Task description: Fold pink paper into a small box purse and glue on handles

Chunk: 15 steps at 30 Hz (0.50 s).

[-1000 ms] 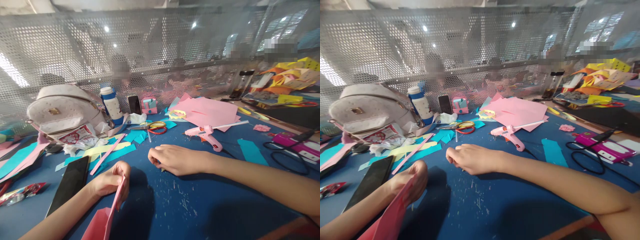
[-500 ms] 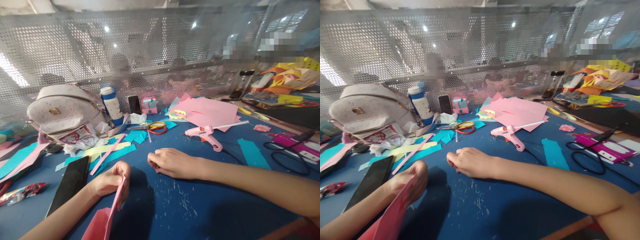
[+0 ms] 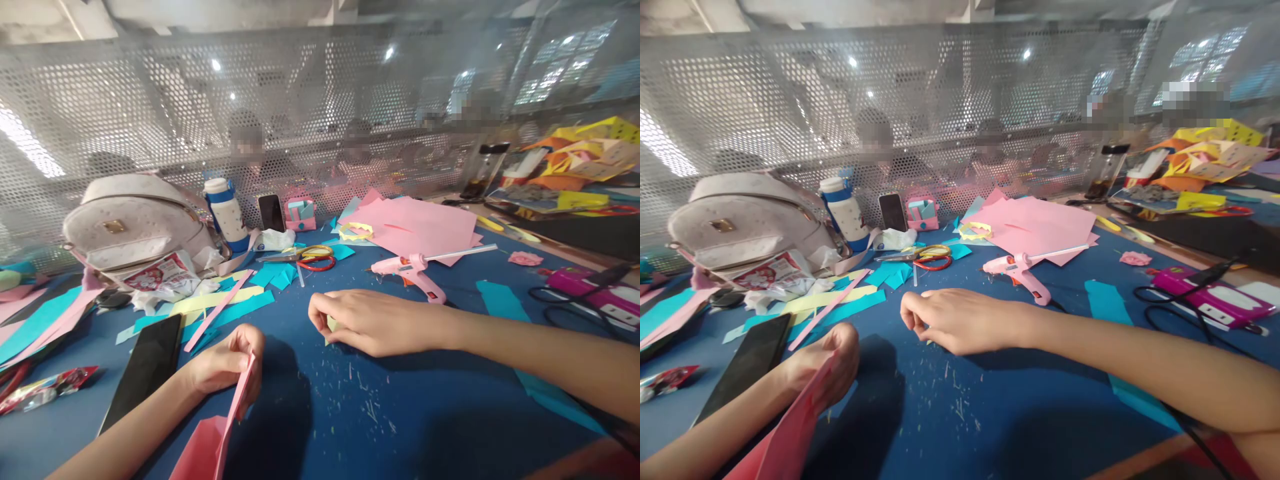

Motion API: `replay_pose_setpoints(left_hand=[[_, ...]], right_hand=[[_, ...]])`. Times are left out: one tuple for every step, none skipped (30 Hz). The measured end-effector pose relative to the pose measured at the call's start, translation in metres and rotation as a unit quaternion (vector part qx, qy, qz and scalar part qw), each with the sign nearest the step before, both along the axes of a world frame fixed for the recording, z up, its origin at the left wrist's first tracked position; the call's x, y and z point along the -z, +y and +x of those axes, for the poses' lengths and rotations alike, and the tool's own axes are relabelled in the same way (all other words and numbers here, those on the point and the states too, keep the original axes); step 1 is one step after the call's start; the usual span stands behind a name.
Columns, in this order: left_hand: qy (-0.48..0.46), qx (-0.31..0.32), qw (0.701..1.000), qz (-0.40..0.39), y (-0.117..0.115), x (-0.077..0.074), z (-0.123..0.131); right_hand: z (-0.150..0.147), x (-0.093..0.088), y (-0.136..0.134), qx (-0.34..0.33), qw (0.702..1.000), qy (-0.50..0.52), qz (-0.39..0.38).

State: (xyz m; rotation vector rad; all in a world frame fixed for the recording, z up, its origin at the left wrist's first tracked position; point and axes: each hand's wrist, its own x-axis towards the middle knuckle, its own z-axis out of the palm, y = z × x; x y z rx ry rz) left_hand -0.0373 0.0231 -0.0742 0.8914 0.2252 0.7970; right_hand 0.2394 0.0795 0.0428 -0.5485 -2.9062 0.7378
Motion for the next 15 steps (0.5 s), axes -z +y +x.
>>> replay_pose_setpoints(left_hand=[[0.001, 0.002, 1.0, 0.001, 0.0, 0.0, 0.0], [0.001, 0.003, 1.0, 0.002, 0.0, 0.0, 0.0], [0.002, 0.004, 1.0, 0.003, 0.0, -0.001, 0.0], [0.003, 0.005, 1.0, 0.003, 0.0, -0.001, 0.0], [0.005, 0.006, 1.0, 0.003, 0.0, -0.002, 0.001], [0.006, 0.006, 1.0, 0.003, 0.0, -0.002, 0.001], [0.008, 0.004, 1.0, 0.005, 0.0, -0.002, 0.001], [0.009, 0.001, 1.0, 0.007, -0.001, -0.002, 0.001], [0.009, -0.002, 1.0, 0.009, -0.001, -0.001, 0.001], [0.008, -0.005, 1.0, 0.012, -0.001, -0.001, 0.001], [0.007, -0.008, 1.0, 0.014, -0.002, -0.001, 0.001], [0.006, -0.01, 1.0, 0.016, -0.002, 0.0, 0.001], [0.005, -0.009, 1.0, 0.017, -0.002, 0.0, 0.001], [0.004, -0.007, 1.0, 0.018, -0.002, 0.0, 0.002], [0.004, -0.005, 1.0, 0.019, -0.002, 0.0, 0.002]], right_hand=[[0.005, -0.003, -0.004, 0.01, 1.0, 0.0, -0.017], [0.011, -0.005, -0.008, 0.02, 0.999, -0.001, -0.035], [0.016, -0.007, -0.012, 0.032, 0.998, 0.0, -0.05], [0.023, -0.007, -0.017, 0.044, 0.997, 0.002, -0.064], [0.029, -0.006, -0.022, 0.057, 0.996, 0.004, -0.074], [0.035, -0.005, -0.026, 0.07, 0.994, 0.004, -0.082], [0.041, -0.003, -0.029, 0.082, 0.993, 0.002, -0.088], [0.047, -0.001, -0.032, 0.093, 0.991, -0.002, -0.093], [0.052, 0.002, -0.034, 0.104, 0.99, -0.007, -0.096], [0.056, 0.006, -0.036, 0.115, 0.989, -0.012, -0.097], [0.059, 0.009, -0.037, 0.125, 0.987, -0.015, -0.097], [0.062, 0.013, -0.037, 0.133, 0.986, -0.016, -0.096], [0.064, 0.017, -0.038, 0.138, 0.986, -0.016, -0.096], [0.066, 0.021, -0.038, 0.142, 0.985, -0.017, -0.098], [0.067, 0.024, -0.038, 0.144, 0.984, -0.018, -0.101]])
